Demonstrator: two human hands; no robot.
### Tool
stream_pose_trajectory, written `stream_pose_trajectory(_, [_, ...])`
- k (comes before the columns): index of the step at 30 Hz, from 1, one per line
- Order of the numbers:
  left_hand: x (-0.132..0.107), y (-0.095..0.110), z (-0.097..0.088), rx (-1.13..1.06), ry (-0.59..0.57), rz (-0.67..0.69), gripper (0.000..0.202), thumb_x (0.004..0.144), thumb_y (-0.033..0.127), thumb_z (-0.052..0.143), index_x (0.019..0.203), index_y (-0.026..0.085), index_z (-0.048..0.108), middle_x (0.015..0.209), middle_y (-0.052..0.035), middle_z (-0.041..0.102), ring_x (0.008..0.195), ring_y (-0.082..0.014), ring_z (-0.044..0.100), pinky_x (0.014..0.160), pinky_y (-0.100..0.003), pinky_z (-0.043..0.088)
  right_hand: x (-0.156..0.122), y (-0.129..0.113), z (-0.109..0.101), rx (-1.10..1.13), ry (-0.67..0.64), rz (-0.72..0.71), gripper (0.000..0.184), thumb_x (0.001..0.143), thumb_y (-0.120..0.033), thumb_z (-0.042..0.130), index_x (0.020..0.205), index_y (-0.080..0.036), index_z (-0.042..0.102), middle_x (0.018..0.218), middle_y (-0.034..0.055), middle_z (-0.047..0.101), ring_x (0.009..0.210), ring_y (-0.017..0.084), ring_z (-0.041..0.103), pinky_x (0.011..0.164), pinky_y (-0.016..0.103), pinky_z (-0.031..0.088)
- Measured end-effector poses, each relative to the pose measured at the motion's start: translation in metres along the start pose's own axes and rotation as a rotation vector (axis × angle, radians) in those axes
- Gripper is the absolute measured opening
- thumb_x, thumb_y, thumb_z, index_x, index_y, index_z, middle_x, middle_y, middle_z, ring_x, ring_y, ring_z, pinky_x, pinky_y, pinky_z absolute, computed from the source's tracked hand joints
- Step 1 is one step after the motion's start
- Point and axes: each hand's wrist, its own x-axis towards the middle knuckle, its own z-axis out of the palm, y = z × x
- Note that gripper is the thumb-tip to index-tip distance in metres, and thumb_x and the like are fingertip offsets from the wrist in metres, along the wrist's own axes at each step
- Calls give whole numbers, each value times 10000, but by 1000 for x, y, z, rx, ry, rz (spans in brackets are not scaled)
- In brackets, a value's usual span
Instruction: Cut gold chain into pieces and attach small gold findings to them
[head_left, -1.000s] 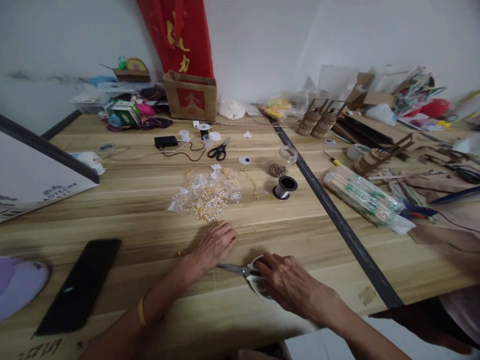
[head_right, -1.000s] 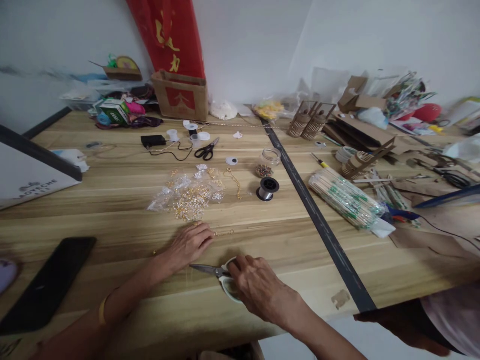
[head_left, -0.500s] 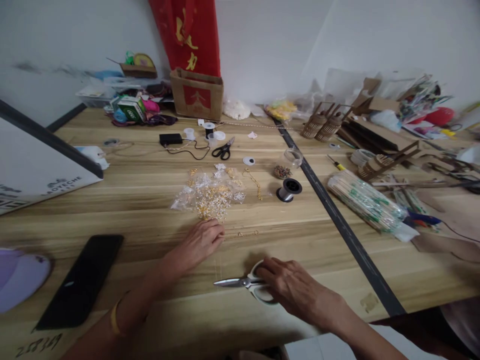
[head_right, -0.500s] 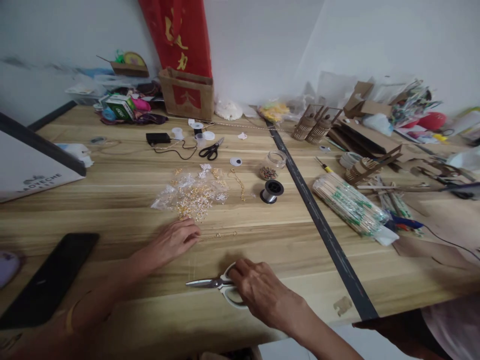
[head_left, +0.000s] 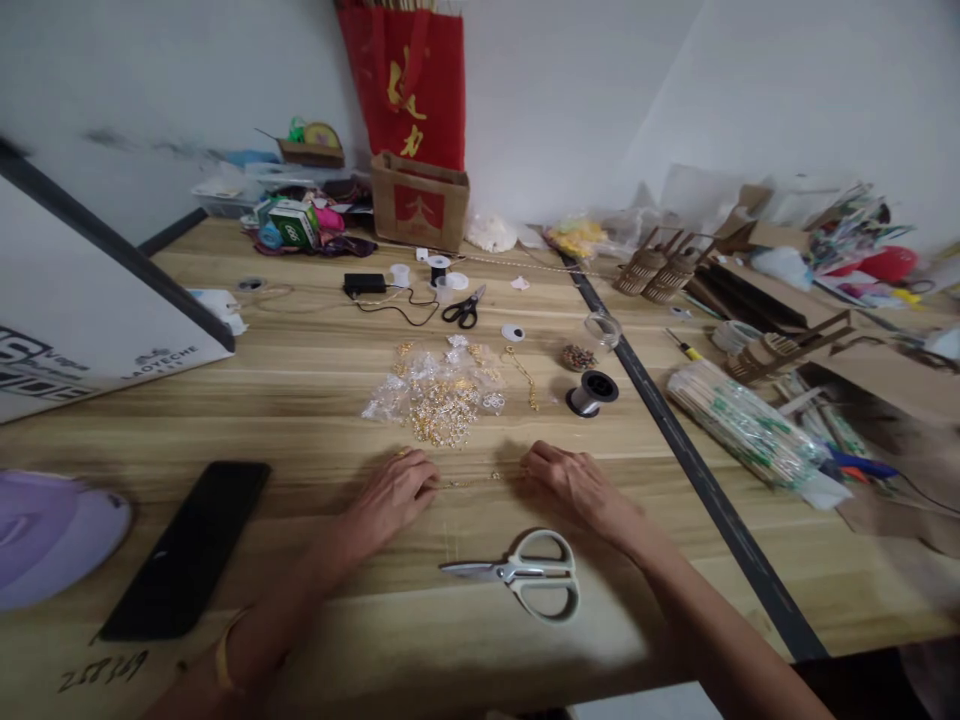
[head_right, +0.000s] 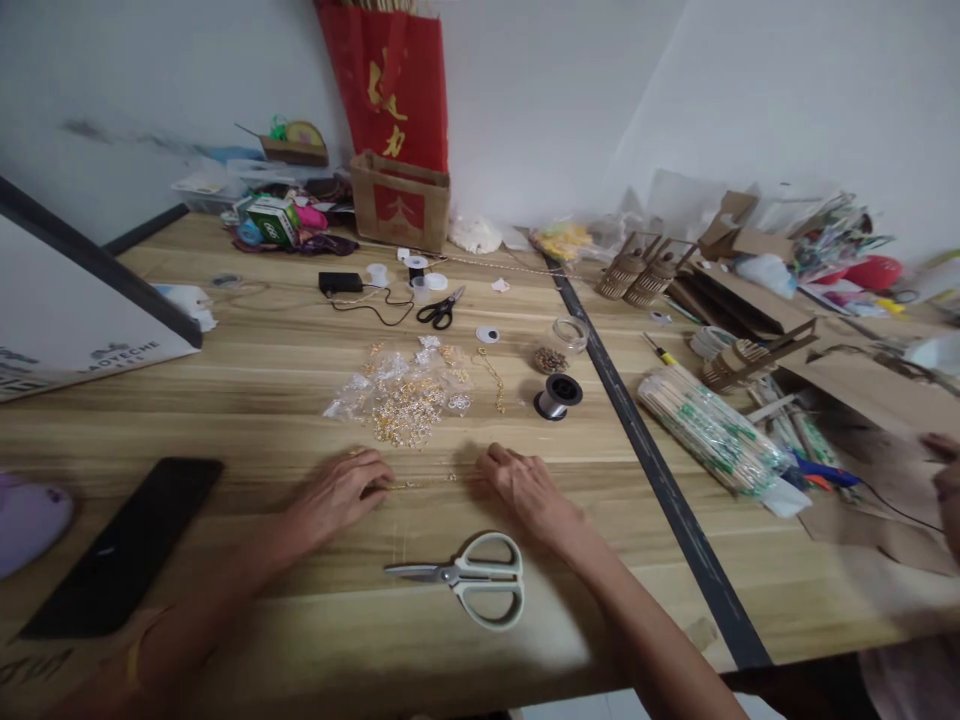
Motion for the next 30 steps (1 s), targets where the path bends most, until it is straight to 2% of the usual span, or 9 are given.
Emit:
stream_pose_trajectory(2, [1,1,0,-14,3,-6,136,834,135,488,793,167,613,838,-38,605,801,-172,544,764,-295,413,9,5,4,-1,-21,23,142,930,-205,410,943,-190,551,974,59,574,763,138,579,578,250,286])
stream_pose_trajectory(6, [1,1,-1,-26,24,7,159,853,138,477,795,169,622,797,-33,600,776,-166,543,742,-288,416,15,8,11,-3,-31,46,130,914,-188,417,933,-186,546,978,57,572,790,145,588,584,243,289])
stream_pose_trajectory(11, [-2,-1,0,0,30,18,162,850,121,487,757,167,610,772,-27,585,764,-164,536,719,-280,406,15,5,11,24,-33,37,123,890,-136,423,914,-182,534,947,46,574,815,148,588,604,243,302])
stream_pose_trajectory(20, [-3,-3,5,41,27,19,175,880,176,480,749,159,595,801,-42,585,799,-178,530,741,-298,403,16,3,18,-17,-49,65,123,910,-142,403,909,-163,524,949,62,576,776,150,595,598,247,319])
stream_pose_trajectory(26, [-4,-2,10,51,103,64,198,902,182,449,755,166,580,798,-33,568,794,-174,516,755,-306,401,12,0,21,-46,14,69,134,931,-146,380,923,-162,513,914,62,580,748,145,601,569,248,312])
stream_pose_trajectory(30, [-4,0,8,67,101,50,192,896,168,454,753,167,583,795,-31,564,782,-173,518,746,-307,404,11,2,23,-61,8,72,134,921,-121,387,913,-166,513,897,60,582,741,151,602,556,256,307])
